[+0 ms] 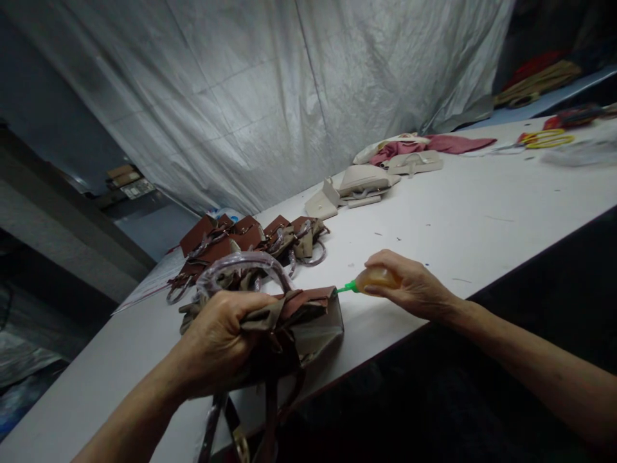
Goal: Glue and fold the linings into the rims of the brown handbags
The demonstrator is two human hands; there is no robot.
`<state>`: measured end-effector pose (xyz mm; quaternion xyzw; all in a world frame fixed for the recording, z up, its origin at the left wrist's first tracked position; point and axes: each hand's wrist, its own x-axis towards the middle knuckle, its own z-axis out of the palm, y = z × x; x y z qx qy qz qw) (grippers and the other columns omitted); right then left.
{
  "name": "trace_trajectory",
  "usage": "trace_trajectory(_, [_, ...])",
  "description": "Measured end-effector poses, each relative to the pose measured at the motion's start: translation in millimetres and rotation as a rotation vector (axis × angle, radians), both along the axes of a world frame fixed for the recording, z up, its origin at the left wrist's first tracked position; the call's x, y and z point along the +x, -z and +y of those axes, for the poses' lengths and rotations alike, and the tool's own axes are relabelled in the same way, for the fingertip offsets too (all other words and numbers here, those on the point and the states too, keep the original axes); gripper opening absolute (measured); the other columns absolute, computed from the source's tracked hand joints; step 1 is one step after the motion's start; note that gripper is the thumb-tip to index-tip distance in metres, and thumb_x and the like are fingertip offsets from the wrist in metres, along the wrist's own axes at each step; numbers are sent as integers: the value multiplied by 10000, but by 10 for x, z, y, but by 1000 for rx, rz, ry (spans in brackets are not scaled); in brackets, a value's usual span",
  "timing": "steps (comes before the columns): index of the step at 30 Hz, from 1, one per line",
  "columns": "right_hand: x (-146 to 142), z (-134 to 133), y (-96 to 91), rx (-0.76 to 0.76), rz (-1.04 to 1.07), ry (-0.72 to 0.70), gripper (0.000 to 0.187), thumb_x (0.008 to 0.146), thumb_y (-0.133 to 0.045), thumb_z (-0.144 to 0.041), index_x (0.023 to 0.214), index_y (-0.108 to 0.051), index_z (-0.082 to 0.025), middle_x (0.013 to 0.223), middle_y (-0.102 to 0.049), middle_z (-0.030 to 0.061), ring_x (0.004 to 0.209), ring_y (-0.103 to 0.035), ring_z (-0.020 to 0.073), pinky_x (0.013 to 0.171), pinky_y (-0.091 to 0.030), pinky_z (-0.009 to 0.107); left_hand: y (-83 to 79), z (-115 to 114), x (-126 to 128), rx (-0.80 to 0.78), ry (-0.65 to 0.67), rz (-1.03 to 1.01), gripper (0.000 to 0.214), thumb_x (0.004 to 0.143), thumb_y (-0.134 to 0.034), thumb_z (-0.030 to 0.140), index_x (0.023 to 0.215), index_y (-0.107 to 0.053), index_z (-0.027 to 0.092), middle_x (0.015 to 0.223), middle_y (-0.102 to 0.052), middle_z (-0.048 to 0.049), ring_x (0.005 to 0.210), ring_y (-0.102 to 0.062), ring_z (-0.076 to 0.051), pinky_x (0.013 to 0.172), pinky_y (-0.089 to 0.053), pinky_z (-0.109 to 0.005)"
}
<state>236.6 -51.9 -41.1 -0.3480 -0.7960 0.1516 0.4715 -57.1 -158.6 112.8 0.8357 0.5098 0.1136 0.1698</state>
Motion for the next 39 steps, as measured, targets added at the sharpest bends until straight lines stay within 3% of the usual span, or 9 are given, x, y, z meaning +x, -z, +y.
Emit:
trace_trajectory(4, [102, -174, -109, -145, -129, -75, 309, 805, -660, -455, 985, -572, -220, 935, -632, 48, 801, -612, 203, 729, -486, 336, -158, 108, -26, -75, -16, -71, 262, 863, -489, 264, 695, -644, 137, 629, -609, 17, 568, -533, -85, 520, -383, -139])
trace_trajectory(7, [134, -247, -135, -213, -185, -108, 314, 799, -656, -473, 976, -578, -225, 914, -635, 39, 776, -612, 202, 690, -484, 324, -113, 224, -25, -159, -27, -114, 289, 867, -497, 329, 744, -664, 128, 640, -604, 15, 572, -515, -86, 515, -378, -139])
trace_trajectory(14, [119, -257, -40, -172, -185, -86, 257, 825, -626, -455, 948, -577, -234, 913, -635, 45, 784, -601, 207, 697, -476, 332, 2, 324, -47, -274, -30, -119, 307, 875, -493, 354, 778, -675, 127, 627, -575, 29, 535, -451, -62, 478, -332, -127])
trace_trajectory(20, [88, -225, 21, -162, -139, -25, 309, 816, -629, -479, 977, -568, -223, 949, -633, 52, 813, -605, 215, 726, -475, 343, 12, 327, -87, -264, -41, -123, 248, 851, -514, 291, 768, -680, 127, 675, -643, 13, 592, -541, -85, 550, -404, -148])
trace_trajectory(25, [42, -241, -5, -247, -198, -124, 280, 826, -615, -487, 932, -574, -231, 858, -638, 34, 725, -605, 198, 651, -482, 321, 13, 325, -75, -281, -20, -124, 245, 847, -518, 280, 787, -701, 129, 667, -663, 6, 586, -562, -89, 541, -417, -153])
trace_trajectory(30, [0, -207, 13, -23, -148, -72, 226, 837, -614, -404, 988, -583, -239, 1001, -637, 79, 889, -609, 242, 777, -487, 367, 45, 334, -113, -303, -26, -152, 216, 828, -534, 245, 774, -715, 140, 721, -709, -13, 644, -613, -109, 595, -456, -169])
trace_trajectory(33, [-23, -198, 37, 11, -248, -104, 170, 847, -595, -355, 979, -591, -249, 1006, -631, 79, 894, -607, 247, 755, -493, 368, 61, 328, -117, -307, -44, -163, 253, 831, -544, 306, 770, -729, 144, 707, -712, -19, 640, -618, -120, 603, -469, -186])
trace_trajectory(39, [-82, -183, 64, 92, -205, -72, 219, 841, -598, -354, 1037, -600, -257, 1061, -631, 87, 957, -603, 251, 809, -503, 372, 55, 315, -83, -317, -69, -159, 254, 804, -588, 352, 771, -741, 152, 692, -705, -12, 616, -596, -111, 583, -460, -178])
